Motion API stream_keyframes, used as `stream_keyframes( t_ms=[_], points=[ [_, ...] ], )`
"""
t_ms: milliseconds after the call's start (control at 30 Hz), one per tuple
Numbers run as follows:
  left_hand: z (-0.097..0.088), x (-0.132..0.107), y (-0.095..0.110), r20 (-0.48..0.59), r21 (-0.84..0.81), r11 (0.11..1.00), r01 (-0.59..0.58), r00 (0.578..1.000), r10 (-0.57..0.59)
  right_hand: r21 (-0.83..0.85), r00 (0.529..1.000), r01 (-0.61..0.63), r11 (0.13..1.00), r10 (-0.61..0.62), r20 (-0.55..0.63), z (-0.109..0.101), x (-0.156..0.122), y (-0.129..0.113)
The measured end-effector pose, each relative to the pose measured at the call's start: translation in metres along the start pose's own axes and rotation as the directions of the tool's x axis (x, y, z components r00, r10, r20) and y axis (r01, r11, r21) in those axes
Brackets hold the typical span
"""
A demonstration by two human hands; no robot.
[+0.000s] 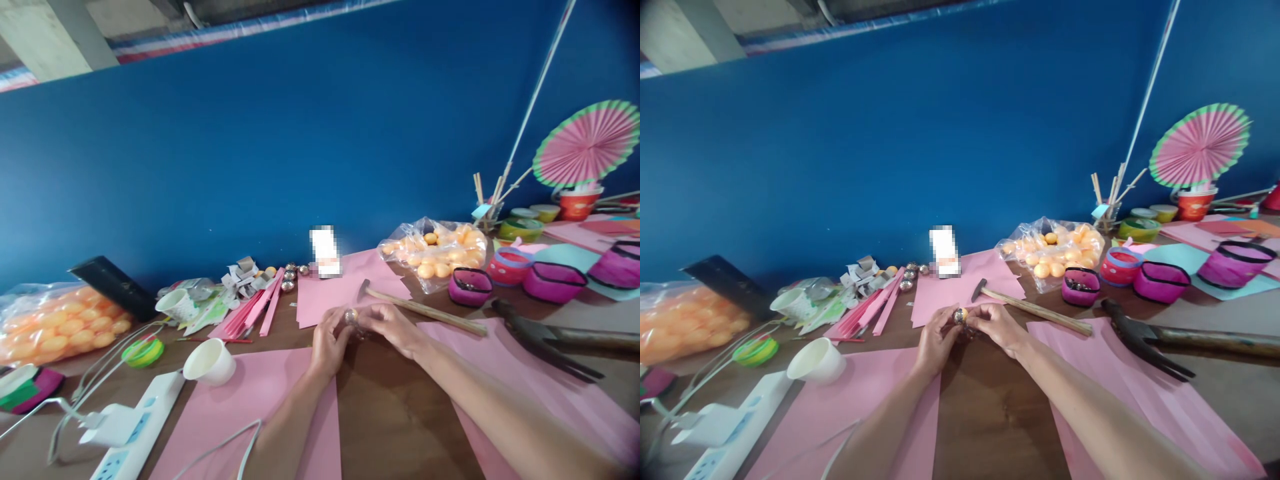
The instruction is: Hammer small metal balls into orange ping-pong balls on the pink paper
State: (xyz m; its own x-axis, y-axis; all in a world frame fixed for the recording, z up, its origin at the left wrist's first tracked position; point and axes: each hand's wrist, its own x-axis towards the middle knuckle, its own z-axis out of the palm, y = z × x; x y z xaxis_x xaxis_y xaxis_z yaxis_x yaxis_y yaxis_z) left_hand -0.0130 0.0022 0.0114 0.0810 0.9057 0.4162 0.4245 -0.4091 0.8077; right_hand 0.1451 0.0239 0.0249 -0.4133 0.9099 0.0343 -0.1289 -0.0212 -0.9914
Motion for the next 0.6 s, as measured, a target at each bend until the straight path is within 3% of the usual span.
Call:
stream_keyframes(
  t_ms=[267, 600],
  points=[
    [0.0010, -0.0001, -0.0023, -0.021, -0.009, 1.000, 0.004, 1.000, -0.005, -0.052, 1.000, -0.007, 0.999, 0.006, -0.024, 0.0006, 0.0005, -0.0027],
    [0.0017, -0.0002, -0.0049, -0.028, -0.023, 1.000, 0.005, 1.000, -0.006, -0.022, 0.999, 0.015, 1.000, -0.014, 0.044, -0.0027, 0.0013, 0.0016]
  ],
)
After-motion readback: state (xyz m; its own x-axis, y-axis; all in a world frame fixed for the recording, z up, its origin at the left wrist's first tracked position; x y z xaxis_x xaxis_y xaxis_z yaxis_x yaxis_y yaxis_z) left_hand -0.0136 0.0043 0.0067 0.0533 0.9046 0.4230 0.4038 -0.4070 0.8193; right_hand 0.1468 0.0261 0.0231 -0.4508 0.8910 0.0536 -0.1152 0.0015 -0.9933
